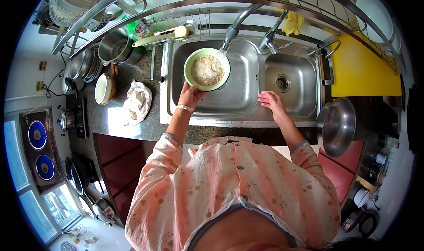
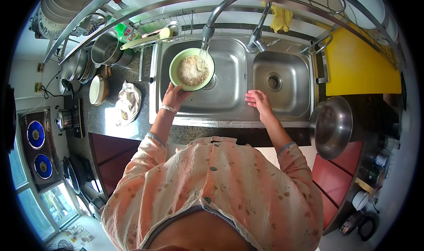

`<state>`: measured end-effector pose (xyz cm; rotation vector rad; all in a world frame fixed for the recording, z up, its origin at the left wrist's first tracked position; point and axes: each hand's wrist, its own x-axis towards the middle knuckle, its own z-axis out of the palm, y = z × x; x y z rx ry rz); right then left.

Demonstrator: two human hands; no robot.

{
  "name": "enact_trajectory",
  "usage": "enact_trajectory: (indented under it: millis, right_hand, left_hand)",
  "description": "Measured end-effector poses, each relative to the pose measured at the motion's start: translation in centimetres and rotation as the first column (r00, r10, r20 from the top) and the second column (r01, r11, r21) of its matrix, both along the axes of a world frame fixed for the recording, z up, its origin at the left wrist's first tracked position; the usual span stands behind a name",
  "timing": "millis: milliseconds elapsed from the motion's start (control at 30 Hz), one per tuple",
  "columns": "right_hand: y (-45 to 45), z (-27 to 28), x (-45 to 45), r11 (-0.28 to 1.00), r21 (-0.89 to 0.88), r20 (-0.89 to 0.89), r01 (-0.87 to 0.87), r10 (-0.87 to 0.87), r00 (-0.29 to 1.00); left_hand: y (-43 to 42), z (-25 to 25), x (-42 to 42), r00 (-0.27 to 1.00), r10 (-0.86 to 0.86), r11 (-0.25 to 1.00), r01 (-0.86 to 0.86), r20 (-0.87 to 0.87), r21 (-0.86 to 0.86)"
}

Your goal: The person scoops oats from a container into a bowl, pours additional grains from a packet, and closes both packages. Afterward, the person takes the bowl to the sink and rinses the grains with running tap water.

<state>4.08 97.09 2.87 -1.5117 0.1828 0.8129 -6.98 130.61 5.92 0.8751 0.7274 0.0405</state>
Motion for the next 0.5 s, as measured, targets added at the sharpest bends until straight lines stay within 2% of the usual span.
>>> enact_trajectory:
  millis: [500]
  right_hand:
    - [0.0,0.0,-0.5,1.0,0.008,-0.018,0.005,-0.005,1.0]
  left_hand:
    - [-1.3,-0.7,-1.1,0.997,-0.082,0.996,0.082,0.015,-0.024]
